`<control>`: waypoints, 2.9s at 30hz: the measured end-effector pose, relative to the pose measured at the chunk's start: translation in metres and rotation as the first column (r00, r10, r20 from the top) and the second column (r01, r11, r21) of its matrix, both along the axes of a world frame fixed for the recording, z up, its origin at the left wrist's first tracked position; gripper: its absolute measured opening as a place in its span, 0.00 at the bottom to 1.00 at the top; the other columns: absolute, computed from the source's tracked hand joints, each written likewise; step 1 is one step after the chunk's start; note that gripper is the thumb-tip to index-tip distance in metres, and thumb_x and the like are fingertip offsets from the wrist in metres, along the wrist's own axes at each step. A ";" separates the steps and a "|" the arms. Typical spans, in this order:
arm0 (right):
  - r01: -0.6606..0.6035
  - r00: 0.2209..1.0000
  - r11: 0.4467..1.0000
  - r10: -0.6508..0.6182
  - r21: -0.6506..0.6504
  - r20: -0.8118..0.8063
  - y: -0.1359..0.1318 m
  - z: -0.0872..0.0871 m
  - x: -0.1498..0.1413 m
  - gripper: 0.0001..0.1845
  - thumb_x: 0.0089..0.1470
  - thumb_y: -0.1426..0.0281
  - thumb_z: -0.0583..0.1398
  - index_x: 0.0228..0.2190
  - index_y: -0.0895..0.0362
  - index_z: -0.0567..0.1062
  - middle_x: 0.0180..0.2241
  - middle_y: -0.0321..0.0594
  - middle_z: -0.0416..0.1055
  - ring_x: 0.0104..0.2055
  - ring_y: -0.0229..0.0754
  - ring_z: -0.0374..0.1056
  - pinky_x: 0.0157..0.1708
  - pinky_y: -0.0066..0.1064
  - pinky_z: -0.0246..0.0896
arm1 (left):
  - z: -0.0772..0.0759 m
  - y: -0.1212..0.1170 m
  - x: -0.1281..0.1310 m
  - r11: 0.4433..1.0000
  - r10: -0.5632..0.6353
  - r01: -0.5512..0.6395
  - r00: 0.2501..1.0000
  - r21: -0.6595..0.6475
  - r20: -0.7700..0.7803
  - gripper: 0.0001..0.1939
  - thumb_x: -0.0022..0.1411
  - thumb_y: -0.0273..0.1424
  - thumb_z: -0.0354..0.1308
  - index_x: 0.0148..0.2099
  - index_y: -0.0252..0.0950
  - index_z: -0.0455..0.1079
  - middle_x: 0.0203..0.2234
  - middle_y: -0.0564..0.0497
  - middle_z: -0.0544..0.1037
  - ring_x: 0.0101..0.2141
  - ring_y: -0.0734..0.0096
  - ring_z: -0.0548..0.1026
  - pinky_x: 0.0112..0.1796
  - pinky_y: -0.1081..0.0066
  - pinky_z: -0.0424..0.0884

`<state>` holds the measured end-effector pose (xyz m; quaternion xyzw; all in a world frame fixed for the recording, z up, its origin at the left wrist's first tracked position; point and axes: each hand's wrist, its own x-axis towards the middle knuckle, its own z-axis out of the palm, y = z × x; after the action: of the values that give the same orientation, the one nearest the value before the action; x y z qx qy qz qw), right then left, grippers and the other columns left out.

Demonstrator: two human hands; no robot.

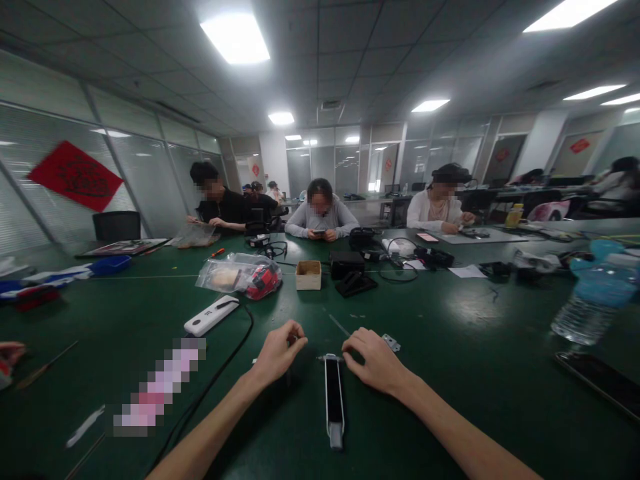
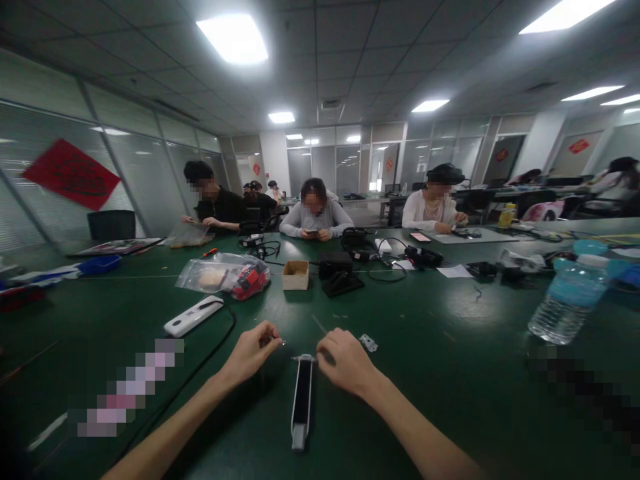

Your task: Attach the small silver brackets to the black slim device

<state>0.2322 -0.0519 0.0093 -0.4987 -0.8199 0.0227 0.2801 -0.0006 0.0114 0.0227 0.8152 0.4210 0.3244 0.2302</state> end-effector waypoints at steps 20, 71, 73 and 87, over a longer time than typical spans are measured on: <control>-0.263 0.940 0.955 0.285 0.135 -0.187 -0.003 -0.010 -0.015 0.07 0.57 0.67 0.58 0.34 0.57 0.73 0.33 0.41 0.72 0.36 0.39 0.66 0.37 0.32 0.61 | -0.020 -0.034 0.027 0.843 -0.179 0.398 0.842 -0.362 0.509 0.12 0.55 0.36 0.62 0.33 0.34 0.65 0.22 0.55 0.73 0.26 0.73 0.72 0.29 0.75 0.64; -0.059 0.983 0.936 -0.007 -0.347 -0.186 -0.001 -0.002 -0.002 0.07 0.56 0.71 0.57 0.37 0.58 0.74 0.34 0.38 0.71 0.35 0.38 0.67 0.34 0.27 0.61 | -0.023 -0.014 0.010 0.973 -0.177 0.219 0.907 0.068 -0.382 0.08 0.63 0.30 0.47 0.37 0.36 0.68 0.32 0.49 0.72 0.33 0.67 0.69 0.35 0.70 0.63; -0.064 0.982 0.930 -0.005 -0.362 -0.189 -0.001 -0.001 -0.002 0.08 0.56 0.72 0.57 0.37 0.58 0.74 0.36 0.39 0.71 0.37 0.39 0.67 0.36 0.27 0.61 | -0.023 -0.014 0.010 0.971 -0.182 0.226 0.907 0.073 -0.379 0.09 0.63 0.29 0.46 0.37 0.36 0.67 0.32 0.49 0.72 0.33 0.67 0.69 0.35 0.70 0.63; -0.028 0.976 0.942 -0.047 -0.336 -0.212 0.005 -0.012 -0.003 0.05 0.52 0.71 0.60 0.33 0.56 0.75 0.31 0.36 0.71 0.33 0.36 0.65 0.32 0.26 0.60 | -0.029 -0.011 0.010 0.969 -0.178 0.228 0.911 0.094 -0.373 0.07 0.63 0.28 0.47 0.37 0.36 0.67 0.32 0.49 0.72 0.33 0.68 0.69 0.34 0.71 0.64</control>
<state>0.2291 -0.0468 -0.0024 -0.5378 -0.7659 0.2153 0.2788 0.0090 0.0007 -0.0067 0.9140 0.3460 0.1709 0.1253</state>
